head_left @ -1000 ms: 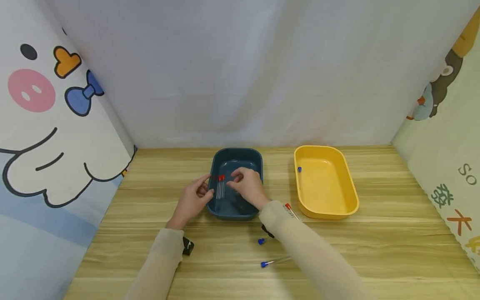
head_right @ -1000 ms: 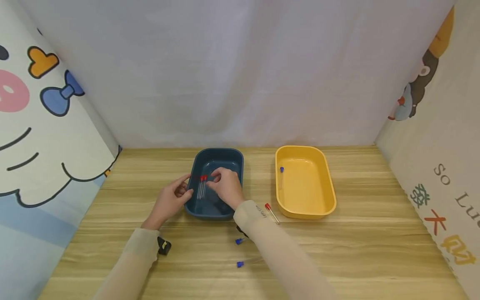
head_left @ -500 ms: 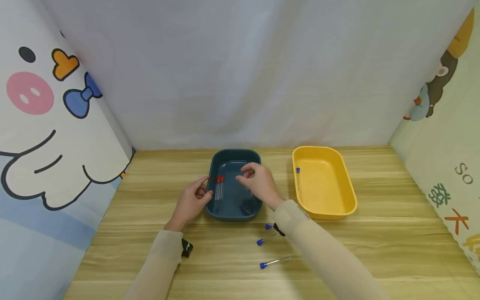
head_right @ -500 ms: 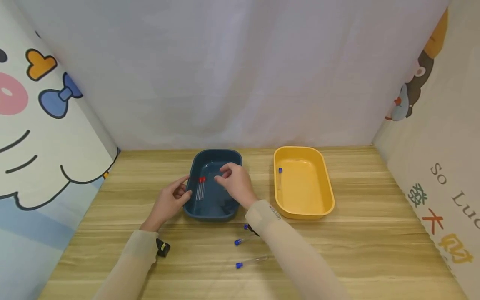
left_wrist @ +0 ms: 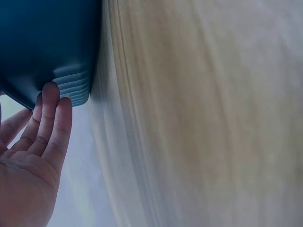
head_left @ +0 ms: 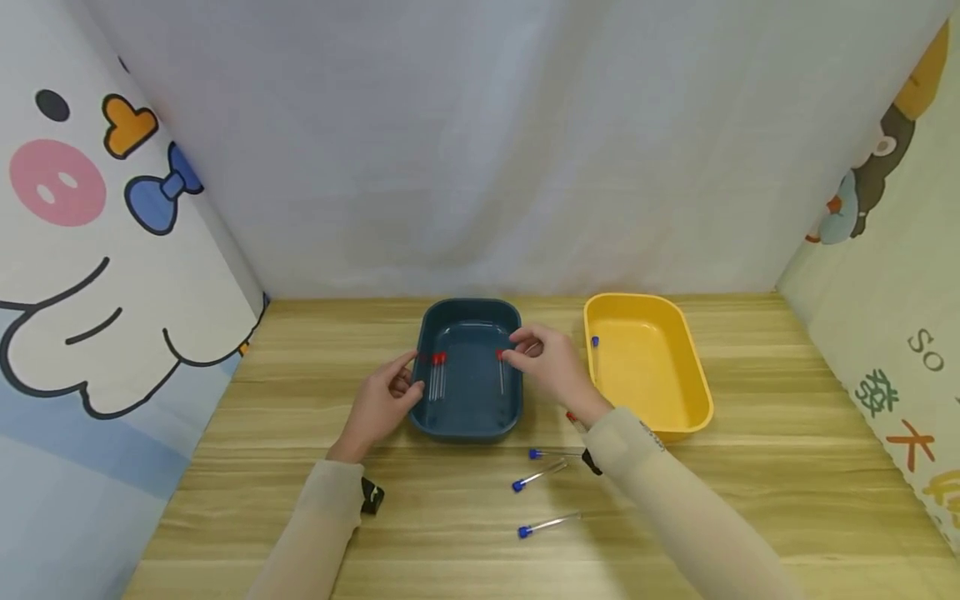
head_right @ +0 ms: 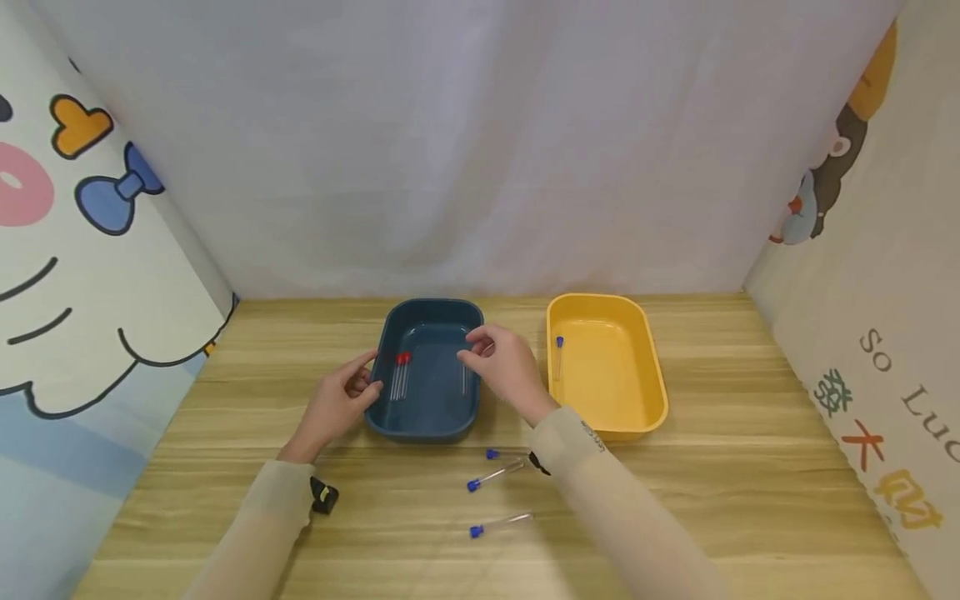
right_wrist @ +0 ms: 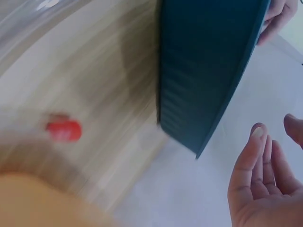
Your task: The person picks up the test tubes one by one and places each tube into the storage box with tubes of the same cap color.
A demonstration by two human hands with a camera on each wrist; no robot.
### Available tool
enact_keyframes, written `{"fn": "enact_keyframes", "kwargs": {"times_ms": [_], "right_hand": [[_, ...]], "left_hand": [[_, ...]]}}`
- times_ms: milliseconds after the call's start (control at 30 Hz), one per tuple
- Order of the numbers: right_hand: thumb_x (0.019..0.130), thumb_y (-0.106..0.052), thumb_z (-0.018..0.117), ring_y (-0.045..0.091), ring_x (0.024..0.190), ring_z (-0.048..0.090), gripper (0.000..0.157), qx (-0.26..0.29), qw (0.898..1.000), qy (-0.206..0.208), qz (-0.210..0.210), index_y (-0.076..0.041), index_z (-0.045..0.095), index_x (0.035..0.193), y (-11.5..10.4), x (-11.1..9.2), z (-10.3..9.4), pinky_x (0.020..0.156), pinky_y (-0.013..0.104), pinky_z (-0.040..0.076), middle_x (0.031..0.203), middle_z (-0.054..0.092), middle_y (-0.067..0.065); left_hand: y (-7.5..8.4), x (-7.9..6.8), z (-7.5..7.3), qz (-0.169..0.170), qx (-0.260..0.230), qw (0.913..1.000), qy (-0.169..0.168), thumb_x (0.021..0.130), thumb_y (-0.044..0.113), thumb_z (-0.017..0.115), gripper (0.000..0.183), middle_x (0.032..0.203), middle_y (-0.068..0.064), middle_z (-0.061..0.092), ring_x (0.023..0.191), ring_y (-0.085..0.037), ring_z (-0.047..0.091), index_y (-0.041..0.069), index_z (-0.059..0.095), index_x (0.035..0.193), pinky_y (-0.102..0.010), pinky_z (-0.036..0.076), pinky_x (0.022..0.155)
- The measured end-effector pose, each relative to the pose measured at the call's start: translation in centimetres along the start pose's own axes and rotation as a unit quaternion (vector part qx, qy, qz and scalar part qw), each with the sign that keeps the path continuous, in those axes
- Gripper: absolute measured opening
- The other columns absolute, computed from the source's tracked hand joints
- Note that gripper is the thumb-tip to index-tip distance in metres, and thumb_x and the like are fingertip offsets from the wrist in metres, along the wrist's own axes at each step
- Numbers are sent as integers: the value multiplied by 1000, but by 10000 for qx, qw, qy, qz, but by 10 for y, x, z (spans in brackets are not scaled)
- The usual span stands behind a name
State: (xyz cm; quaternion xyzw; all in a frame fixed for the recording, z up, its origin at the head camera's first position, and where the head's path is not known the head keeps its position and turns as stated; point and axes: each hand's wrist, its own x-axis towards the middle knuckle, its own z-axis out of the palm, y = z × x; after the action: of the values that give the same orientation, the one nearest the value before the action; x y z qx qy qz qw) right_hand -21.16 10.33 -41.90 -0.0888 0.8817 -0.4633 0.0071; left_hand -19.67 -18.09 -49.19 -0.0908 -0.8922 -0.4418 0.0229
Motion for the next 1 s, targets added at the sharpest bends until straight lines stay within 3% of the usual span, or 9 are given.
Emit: {"fn": "enact_keyframes", "kwargs": {"times_ms": [367, 633, 867, 1000], "right_hand": [[93, -19, 77, 22, 87, 71, 25, -294, 9992, -111, -238, -6, 74, 114, 12, -14, -30, 81, 34, 60, 100, 76, 11], [92, -17, 78, 18, 87, 69, 25, -556, 9970, -307, -451, -6, 73, 115, 20, -38, -45, 80, 30, 58, 101, 76, 8], [89, -9, 80, 20, 85, 71, 27, -448, 9968, 52, -660, -2, 73, 114, 30, -59, -49, 75, 20, 57, 98, 75, 11], [88, -6, 80, 22, 86, 71, 29, -347, 9972, 313, -578, 0, 72, 115, 36, -71, -48, 75, 19, 57, 98, 74, 12]], "left_hand": [[0, -1, 0, -28, -15, 10000, 8, 97, 10, 68, 56, 108, -17, 70, 89, -19, 69, 3, 52, 150, -30, 59, 80], [2, 0, 1, 22, 49, 10000, -5, 97, 10, 68, 56, 108, -17, 70, 89, -19, 69, 3, 52, 150, -30, 59, 80], [2, 0, 1, 51, 90, 9999, 25, 96, 10, 69, 55, 107, -17, 70, 88, -20, 69, 2, 53, 149, -31, 59, 80], [2, 0, 2, 52, 65, 10000, 9, 97, 10, 68, 55, 107, -17, 70, 88, -19, 69, 2, 53, 149, -31, 59, 80]]}}
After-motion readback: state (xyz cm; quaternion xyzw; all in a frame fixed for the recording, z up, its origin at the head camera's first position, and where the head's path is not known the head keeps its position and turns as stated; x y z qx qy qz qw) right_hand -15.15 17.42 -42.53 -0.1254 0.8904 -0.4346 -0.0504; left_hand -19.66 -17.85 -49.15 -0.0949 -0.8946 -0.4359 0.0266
